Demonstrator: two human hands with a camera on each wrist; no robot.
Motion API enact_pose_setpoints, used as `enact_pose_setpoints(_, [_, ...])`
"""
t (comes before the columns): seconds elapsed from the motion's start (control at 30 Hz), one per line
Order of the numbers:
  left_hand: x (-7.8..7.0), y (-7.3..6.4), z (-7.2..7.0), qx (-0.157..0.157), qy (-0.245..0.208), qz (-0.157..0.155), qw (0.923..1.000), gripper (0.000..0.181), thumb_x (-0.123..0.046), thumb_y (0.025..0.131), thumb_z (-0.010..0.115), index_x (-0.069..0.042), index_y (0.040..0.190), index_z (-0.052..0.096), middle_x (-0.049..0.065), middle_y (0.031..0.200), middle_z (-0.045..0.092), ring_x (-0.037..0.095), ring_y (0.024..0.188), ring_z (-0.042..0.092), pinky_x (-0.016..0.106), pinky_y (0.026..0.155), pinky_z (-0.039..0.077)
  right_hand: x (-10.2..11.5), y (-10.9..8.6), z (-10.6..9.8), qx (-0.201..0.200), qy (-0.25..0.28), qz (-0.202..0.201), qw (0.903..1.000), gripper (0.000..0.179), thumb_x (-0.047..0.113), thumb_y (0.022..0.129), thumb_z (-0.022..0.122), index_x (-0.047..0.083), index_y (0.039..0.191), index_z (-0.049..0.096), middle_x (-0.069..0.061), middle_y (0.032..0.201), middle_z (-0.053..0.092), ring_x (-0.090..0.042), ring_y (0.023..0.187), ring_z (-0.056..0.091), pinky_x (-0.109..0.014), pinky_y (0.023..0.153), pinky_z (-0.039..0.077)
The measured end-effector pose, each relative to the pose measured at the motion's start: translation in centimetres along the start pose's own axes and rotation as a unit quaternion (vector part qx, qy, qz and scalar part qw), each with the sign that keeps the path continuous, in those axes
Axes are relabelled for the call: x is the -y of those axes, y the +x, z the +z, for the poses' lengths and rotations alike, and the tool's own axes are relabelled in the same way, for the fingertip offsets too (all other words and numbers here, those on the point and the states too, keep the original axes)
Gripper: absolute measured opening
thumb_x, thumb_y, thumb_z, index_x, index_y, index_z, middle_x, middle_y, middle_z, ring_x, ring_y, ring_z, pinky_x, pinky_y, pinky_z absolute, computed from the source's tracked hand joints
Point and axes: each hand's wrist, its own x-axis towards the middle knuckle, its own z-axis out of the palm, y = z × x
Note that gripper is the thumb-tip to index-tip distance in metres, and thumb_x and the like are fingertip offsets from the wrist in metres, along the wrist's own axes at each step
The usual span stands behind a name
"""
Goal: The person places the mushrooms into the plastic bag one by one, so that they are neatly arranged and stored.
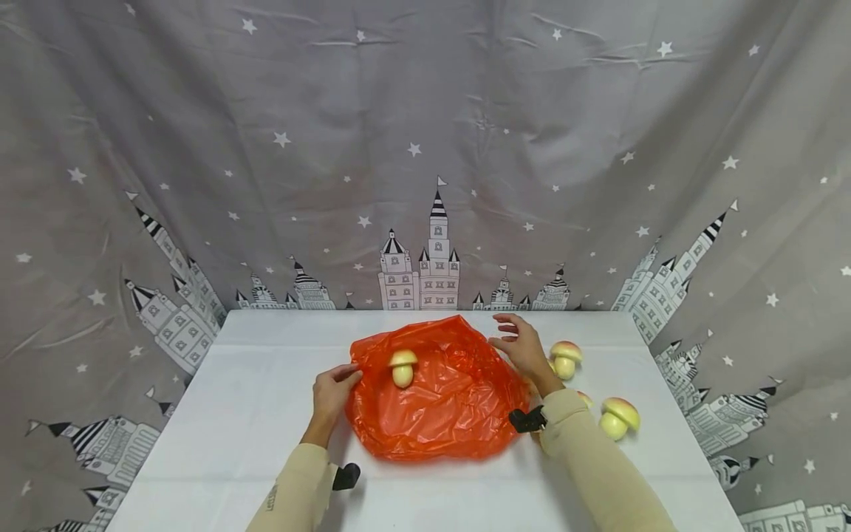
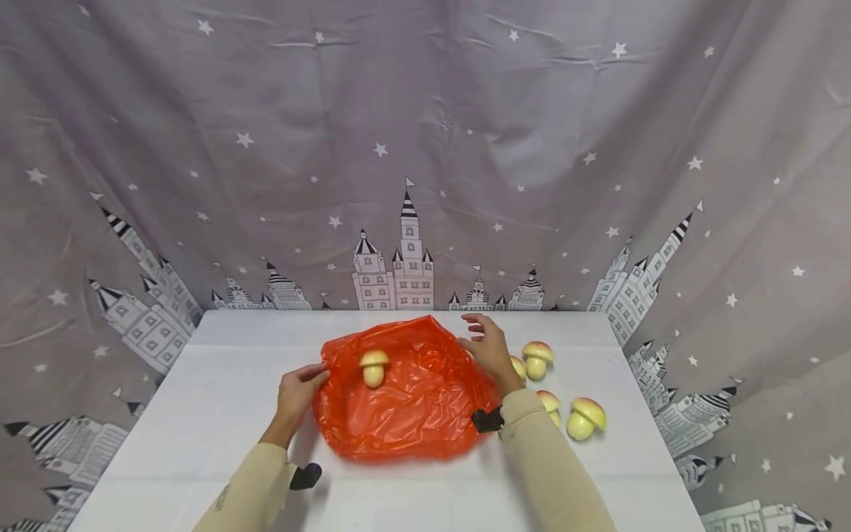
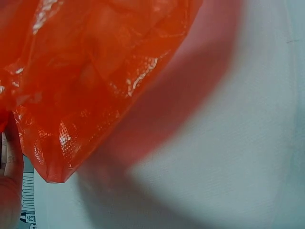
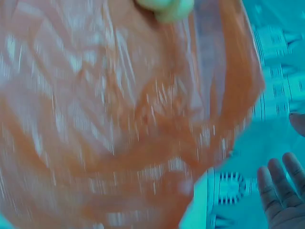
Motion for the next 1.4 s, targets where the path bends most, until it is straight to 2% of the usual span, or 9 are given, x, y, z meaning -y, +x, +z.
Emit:
enact_pose_setpoints(0.1, [0.0, 0.0, 0.0, 0.0, -0.003, 0.001, 1.0, 0.029, -0.012, 0.092, 0.063, 0.005, 0.115, 0.067, 0.024, 0.115, 0.064, 0.034, 0.107, 0.058, 0.046, 0.098, 0.047, -0.9, 0.0, -1.9, -0.014, -0.034, -0.008, 0.9993, 0.049, 0.002, 0.083, 0.072, -0.002, 0.128, 0.055, -0.025, 0.129, 0.054, -0.04, 0.117, 0.053, -0.049, 0.098, 0.045])
enact_pose_setpoints(0.4, [-0.2, -0.1, 0.0, 0.002, -0.005, -0.019, 0.9998, 0.029, -0.012, 0.093, 0.063, 0.004, 0.116, 0.066, 0.025, 0.118, 0.063, 0.035, 0.111, 0.056, 0.047, 0.101, 0.044, -3.2, -0.5, -7.0, -0.029, -0.114, 0.005, 0.9931, 0.049, 0.004, 0.083, 0.073, -0.003, 0.128, 0.055, -0.026, 0.133, 0.052, -0.042, 0.123, 0.047, -0.053, 0.101, 0.039])
enact_pose_setpoints(0.57, [-0.4, -0.1, -0.1, -0.001, 0.0, -0.017, 0.9999, 0.028, -0.012, 0.091, 0.064, 0.004, 0.115, 0.067, 0.024, 0.116, 0.064, 0.035, 0.111, 0.057, 0.046, 0.1, 0.045, -4.7, -1.0, -8.7, -0.026, -0.119, 0.041, 0.9917, 0.052, 0.009, 0.085, 0.072, -0.003, 0.131, 0.052, -0.031, 0.139, 0.043, -0.046, 0.115, 0.054, -0.053, 0.094, 0.047])
enact_pose_setpoints(0.63, [-0.4, -0.2, -0.1, -0.007, 0.005, -0.014, 0.9999, 0.028, -0.012, 0.091, 0.065, 0.004, 0.114, 0.068, 0.023, 0.114, 0.065, 0.034, 0.109, 0.058, 0.046, 0.099, 0.046, -5.3, -1.2, -9.2, -0.022, -0.122, 0.053, 0.9908, 0.054, 0.012, 0.085, 0.072, -0.003, 0.132, 0.051, -0.032, 0.141, 0.04, -0.046, 0.117, 0.053, -0.054, 0.098, 0.044])
enact_pose_setpoints(0.8, [-0.5, -0.1, -0.4, -0.007, 0.011, -0.012, 0.9998, 0.028, -0.012, 0.091, 0.065, 0.004, 0.114, 0.068, 0.023, 0.114, 0.065, 0.034, 0.108, 0.059, 0.045, 0.098, 0.047, -6.4, -1.9, -9.9, -0.016, -0.154, 0.061, 0.986, 0.056, 0.016, 0.083, 0.074, -0.003, 0.131, 0.052, -0.032, 0.14, 0.041, -0.047, 0.132, 0.035, -0.058, 0.109, 0.028])
enact_pose_setpoints(0.9, [-0.7, -0.1, -0.6, -0.002, 0.011, -0.018, 0.9998, 0.028, -0.012, 0.092, 0.064, 0.003, 0.115, 0.067, 0.023, 0.115, 0.065, 0.034, 0.108, 0.059, 0.045, 0.097, 0.047, -7.0, -2.4, -10.0, -0.004, -0.152, 0.079, 0.9853, 0.057, 0.015, 0.084, 0.072, -0.004, 0.133, 0.05, -0.033, 0.142, 0.039, -0.049, 0.133, 0.03, -0.059, 0.11, 0.025])
enact_pose_setpoints(1.0, [-0.6, -0.2, -0.7, 0.003, 0.013, -0.024, 0.9996, 0.028, -0.011, 0.092, 0.064, 0.003, 0.116, 0.067, 0.023, 0.116, 0.064, 0.033, 0.108, 0.058, 0.045, 0.097, 0.047, -7.5, -2.8, -10.1, 0.005, -0.149, 0.099, 0.9837, 0.056, 0.014, 0.085, 0.069, -0.004, 0.135, 0.049, -0.034, 0.142, 0.038, -0.05, 0.133, 0.03, -0.06, 0.109, 0.025])
enact_pose_setpoints(1.2, [-0.5, -0.3, -0.8, 0.0, 0.019, -0.021, 0.9996, 0.028, -0.012, 0.092, 0.063, 0.003, 0.116, 0.067, 0.023, 0.116, 0.064, 0.033, 0.107, 0.059, 0.045, 0.097, 0.048, -8.8, -2.8, -9.9, 0.008, -0.182, 0.103, 0.9779, 0.056, 0.009, 0.083, 0.07, -0.005, 0.133, 0.05, -0.035, 0.136, 0.044, -0.051, 0.126, 0.039, -0.06, 0.105, 0.032])
enact_pose_setpoints(1.4, [-0.6, -0.4, -0.7, -0.005, 0.024, -0.01, 0.9997, 0.027, -0.011, 0.091, 0.064, 0.003, 0.114, 0.068, 0.023, 0.113, 0.065, 0.032, 0.104, 0.06, 0.044, 0.095, 0.049, -9.5, -3.0, -9.7, 0.004, -0.191, 0.092, 0.9772, 0.058, 0.007, 0.083, 0.069, -0.006, 0.135, 0.046, -0.036, 0.135, 0.044, -0.053, 0.125, 0.039, -0.061, 0.104, 0.032])
